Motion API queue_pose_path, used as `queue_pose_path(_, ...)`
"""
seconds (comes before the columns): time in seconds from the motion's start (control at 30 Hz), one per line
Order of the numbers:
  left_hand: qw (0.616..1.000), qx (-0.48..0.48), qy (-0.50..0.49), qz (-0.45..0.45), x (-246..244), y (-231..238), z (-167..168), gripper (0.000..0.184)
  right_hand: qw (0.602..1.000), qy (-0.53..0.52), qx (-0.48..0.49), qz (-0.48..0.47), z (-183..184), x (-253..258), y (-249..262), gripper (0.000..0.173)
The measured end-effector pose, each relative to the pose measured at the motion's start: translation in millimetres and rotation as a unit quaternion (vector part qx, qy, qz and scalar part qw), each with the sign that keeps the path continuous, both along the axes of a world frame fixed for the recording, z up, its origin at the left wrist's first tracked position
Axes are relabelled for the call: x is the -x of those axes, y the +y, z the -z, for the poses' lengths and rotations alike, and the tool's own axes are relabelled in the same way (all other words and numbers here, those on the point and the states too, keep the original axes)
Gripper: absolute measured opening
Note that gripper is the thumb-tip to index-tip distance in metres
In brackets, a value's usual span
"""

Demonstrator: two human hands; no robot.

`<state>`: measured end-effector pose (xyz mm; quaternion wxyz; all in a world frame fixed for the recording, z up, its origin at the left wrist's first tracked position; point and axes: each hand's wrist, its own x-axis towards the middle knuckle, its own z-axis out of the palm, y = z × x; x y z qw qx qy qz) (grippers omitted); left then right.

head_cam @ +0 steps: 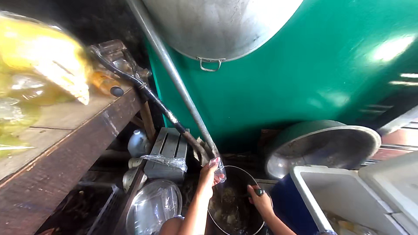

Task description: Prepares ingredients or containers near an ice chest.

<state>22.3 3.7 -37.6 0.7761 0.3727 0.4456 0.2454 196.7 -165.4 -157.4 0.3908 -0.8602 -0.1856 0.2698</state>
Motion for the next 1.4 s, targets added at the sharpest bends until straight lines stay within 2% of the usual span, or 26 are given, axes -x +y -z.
queue_pose_path(0.13,1.0,0.001,-0.001,-0.006,5,1,-1,0.035,0.978,-0.088,0.04,-0.185,41,17,1,0.035)
queue_pose_path(0.23,1.0,0.0,0.001,-0.013,5,5,0,0.035,0.932,-0.094,0.034,-0.349,67,22,-3,0.034)
queue_pose_path(0.3,1.0,0.002,0.0,-0.018,3,8,1,0.034,0.917,-0.081,0.035,-0.39,78,27,-2,0.035)
queue_pose_path(0.37,1.0,0.0,-0.005,-0.023,-1,10,1,0.032,0.94,-0.056,0.037,-0.335,85,32,-1,0.037)
queue_pose_path(0.5,1.0,-0.01,0.001,-0.027,-10,11,-1,0.029,0.989,0.046,0.036,-0.135,91,25,-1,0.036)
queue_pose_path(0.6,0.999,-0.023,0.007,-0.032,-15,12,-1,0.027,0.988,0.155,-0.015,-0.021,91,13,-7,0.034)
queue_pose_path(0.7,0.999,-0.02,0.001,-0.032,-14,13,-3,0.03,0.974,0.213,-0.075,0.035,81,3,-13,0.031)
queue_pose_path(0.8,0.999,-0.034,-0.008,-0.028,-11,13,-2,0.032,0.972,0.209,-0.102,0.023,58,-11,-14,0.028)
queue_pose_path(0.9,0.998,-0.059,0.004,-0.017,-7,12,3,0.032,0.983,0.164,-0.085,-0.009,20,-29,-8,0.029)
queue_pose_path(1.1,0.994,-0.076,0.065,0.04,-3,4,10,0.035,0.993,0.047,-0.064,-0.082,-105,-62,5,0.032)
queue_pose_path(1.23,0.99,-0.071,0.105,0.059,-6,-2,14,0.041,0.995,0.016,-0.067,-0.067,-198,-69,13,0.029)
queue_pose_path(1.33,0.987,-0.08,0.118,0.069,-11,-9,18,0.047,0.996,-0.017,-0.071,-0.053,-243,-69,20,0.032)
queue_pose_path(1.4,0.987,-0.082,0.108,0.089,-16,-18,17,0.051,0.995,-0.043,-0.077,-0.053,-261,-67,26,0.032)
